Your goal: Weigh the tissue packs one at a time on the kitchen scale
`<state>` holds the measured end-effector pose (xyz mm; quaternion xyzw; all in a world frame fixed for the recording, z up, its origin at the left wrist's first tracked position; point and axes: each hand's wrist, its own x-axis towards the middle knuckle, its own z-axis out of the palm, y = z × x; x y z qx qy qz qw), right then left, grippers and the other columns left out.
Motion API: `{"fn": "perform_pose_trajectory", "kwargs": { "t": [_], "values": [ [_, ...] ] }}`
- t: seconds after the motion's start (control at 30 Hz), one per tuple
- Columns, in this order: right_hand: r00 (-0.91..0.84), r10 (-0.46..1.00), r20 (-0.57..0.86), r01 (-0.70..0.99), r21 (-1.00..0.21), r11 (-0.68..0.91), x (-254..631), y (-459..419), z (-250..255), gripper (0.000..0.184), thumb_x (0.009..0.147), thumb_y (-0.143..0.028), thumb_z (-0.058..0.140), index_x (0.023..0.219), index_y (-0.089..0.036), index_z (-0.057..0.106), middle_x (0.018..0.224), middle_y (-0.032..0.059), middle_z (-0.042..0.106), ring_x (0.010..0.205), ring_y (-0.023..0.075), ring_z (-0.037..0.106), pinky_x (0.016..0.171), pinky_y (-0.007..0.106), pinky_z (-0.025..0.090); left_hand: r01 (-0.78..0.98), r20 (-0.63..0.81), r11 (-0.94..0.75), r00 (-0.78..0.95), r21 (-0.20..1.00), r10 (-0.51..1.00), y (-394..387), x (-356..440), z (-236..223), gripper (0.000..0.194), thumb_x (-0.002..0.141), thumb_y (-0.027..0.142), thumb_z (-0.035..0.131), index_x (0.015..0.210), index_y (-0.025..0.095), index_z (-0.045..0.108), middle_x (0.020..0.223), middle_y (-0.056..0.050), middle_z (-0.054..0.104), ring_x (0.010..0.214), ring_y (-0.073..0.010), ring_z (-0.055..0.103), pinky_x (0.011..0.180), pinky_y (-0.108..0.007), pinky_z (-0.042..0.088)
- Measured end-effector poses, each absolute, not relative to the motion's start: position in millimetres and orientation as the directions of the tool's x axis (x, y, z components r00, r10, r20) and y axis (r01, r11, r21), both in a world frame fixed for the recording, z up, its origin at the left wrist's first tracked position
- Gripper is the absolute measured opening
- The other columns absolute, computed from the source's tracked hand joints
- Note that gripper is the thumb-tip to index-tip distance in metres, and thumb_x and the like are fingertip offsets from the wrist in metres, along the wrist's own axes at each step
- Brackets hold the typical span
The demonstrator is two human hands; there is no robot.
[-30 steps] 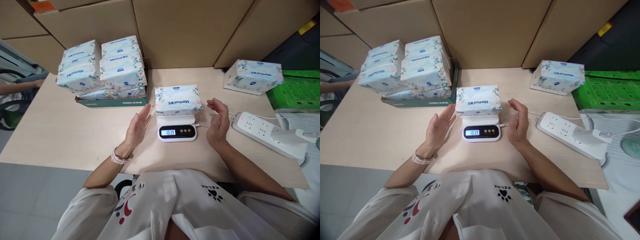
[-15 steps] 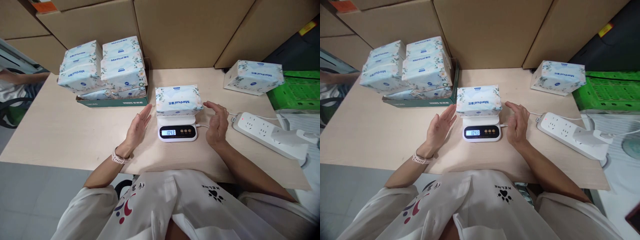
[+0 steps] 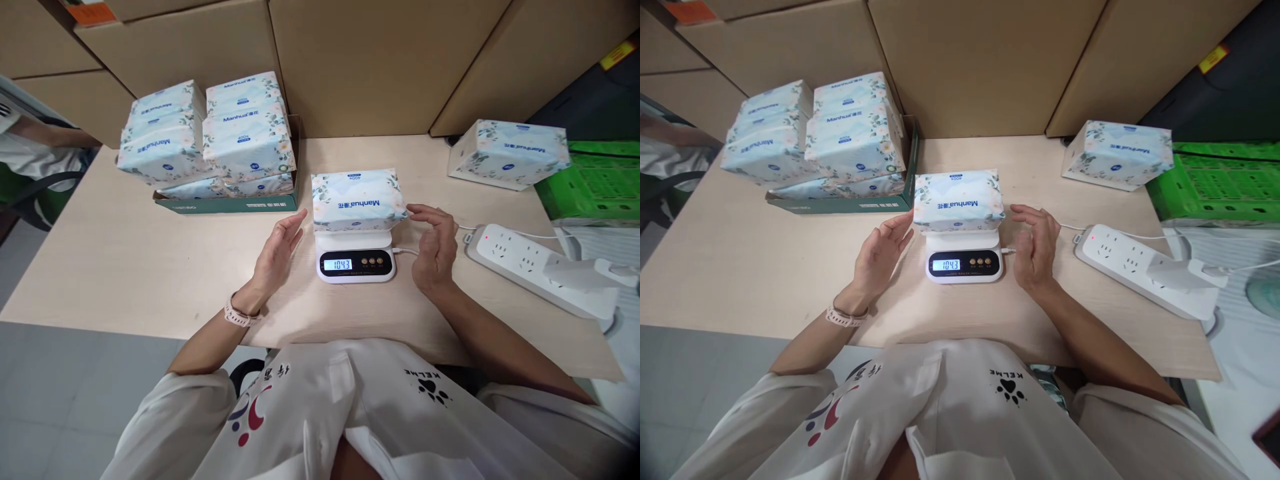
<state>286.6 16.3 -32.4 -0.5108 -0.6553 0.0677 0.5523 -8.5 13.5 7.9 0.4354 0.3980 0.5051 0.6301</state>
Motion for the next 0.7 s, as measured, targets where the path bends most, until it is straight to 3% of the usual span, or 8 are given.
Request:
{"fn": "perform_pose_trajectory", "kwargs": {
  "t": [0.17, 0.47, 0.7],
  "values": [
    [0.118, 0.748, 0.653, 0.593, -0.651, 0.474, 287.5, 15.8, -32.7, 0.032, 0.105, -0.043, 0.035, 0.116, -0.031, 0.063, 0.128, 0.004, 0.072, 0.123, 0.0274, 0.068, 0.117, 0.06, 0.04, -0.284, -0.062, 0.108, 0.166, 0.953, 0.984, 13.3, -8.2, 9.1, 0.05, 0.096, 0.068, 0.055, 0.123, 0.028, 0.068, 0.164, -0.003, 0.053, 0.164, -0.0259, 0.032, 0.137, -0.049, 0.023],
    [0.14, 0.778, 0.613, 0.648, -0.65, 0.396, 285.1, 14.5, -28.3, 0.04, 0.106, -0.055, 0.028, 0.11, -0.03, 0.06, 0.126, 0.0053, 0.075, 0.122, 0.0259, 0.069, 0.118, 0.061, 0.043, -0.259, -0.059, 0.104, 0.176, 0.96, 0.983, 12.9, -8.5, 10.4, 0.051, 0.096, 0.069, 0.054, 0.125, 0.028, 0.067, 0.166, -0.003, 0.051, 0.164, -0.0259, 0.032, 0.137, -0.049, 0.023],
    [0.119, 0.791, 0.6, 0.646, -0.652, 0.397, 287.2, 14.2, -31.9, 0.045, 0.107, -0.054, 0.027, 0.127, -0.032, 0.062, 0.132, 0.0038, 0.074, 0.127, 0.0268, 0.067, 0.123, 0.064, 0.037, -0.254, -0.067, 0.13, 0.242, 0.959, 0.968, 14.0, -10.2, 7.4, 0.067, 0.095, 0.072, 0.053, 0.148, 0.031, 0.057, 0.175, -0.003, 0.036, 0.168, -0.0265, 0.021, 0.138, -0.049, 0.016]
  ]
}}
